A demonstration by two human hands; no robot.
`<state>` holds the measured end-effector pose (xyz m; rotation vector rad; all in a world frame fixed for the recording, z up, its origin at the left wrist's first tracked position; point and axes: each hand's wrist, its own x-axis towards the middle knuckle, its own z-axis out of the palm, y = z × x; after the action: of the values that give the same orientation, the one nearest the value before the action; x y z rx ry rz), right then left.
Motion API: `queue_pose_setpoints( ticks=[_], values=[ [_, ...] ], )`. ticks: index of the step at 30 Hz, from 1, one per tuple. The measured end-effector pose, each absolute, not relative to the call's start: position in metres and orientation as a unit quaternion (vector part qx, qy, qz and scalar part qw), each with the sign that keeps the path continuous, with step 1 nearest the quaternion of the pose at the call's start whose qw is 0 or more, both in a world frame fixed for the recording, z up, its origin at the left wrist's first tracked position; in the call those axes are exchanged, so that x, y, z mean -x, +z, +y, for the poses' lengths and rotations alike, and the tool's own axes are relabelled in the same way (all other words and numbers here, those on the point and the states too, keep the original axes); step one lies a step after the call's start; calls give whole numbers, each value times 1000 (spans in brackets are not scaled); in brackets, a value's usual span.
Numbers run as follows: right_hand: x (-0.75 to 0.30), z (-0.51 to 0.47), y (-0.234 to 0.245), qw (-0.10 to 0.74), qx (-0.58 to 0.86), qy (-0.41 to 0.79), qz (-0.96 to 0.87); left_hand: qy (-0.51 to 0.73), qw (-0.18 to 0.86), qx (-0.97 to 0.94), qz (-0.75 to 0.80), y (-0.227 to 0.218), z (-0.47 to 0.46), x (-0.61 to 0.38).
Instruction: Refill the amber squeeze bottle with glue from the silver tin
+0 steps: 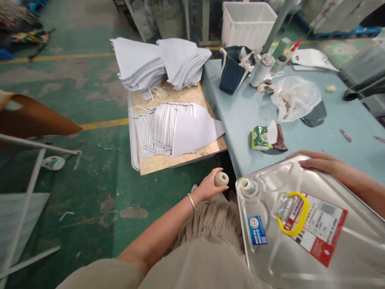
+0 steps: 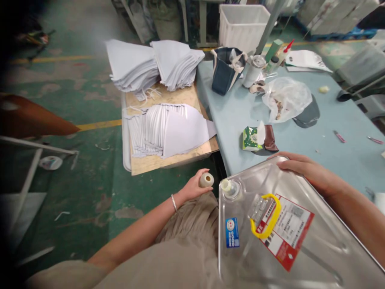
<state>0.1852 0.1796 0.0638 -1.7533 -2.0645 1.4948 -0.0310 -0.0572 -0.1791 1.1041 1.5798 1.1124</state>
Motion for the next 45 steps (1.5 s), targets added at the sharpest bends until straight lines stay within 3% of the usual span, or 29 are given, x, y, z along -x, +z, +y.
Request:
queue_pose_setpoints(
  ticks=[12, 25, 45],
  values=[
    [-150, 189, 43, -126, 554, 575, -588, 487, 385, -485, 616, -228, -68, 37],
    [-130, 189, 17, -179, 544, 564, -595, 475, 416, -409, 659, -241, -95, 26],
    [-99, 187, -5, -225, 546, 569, -571, 528, 379, -409, 641, -262, -113, 29]
  ],
)
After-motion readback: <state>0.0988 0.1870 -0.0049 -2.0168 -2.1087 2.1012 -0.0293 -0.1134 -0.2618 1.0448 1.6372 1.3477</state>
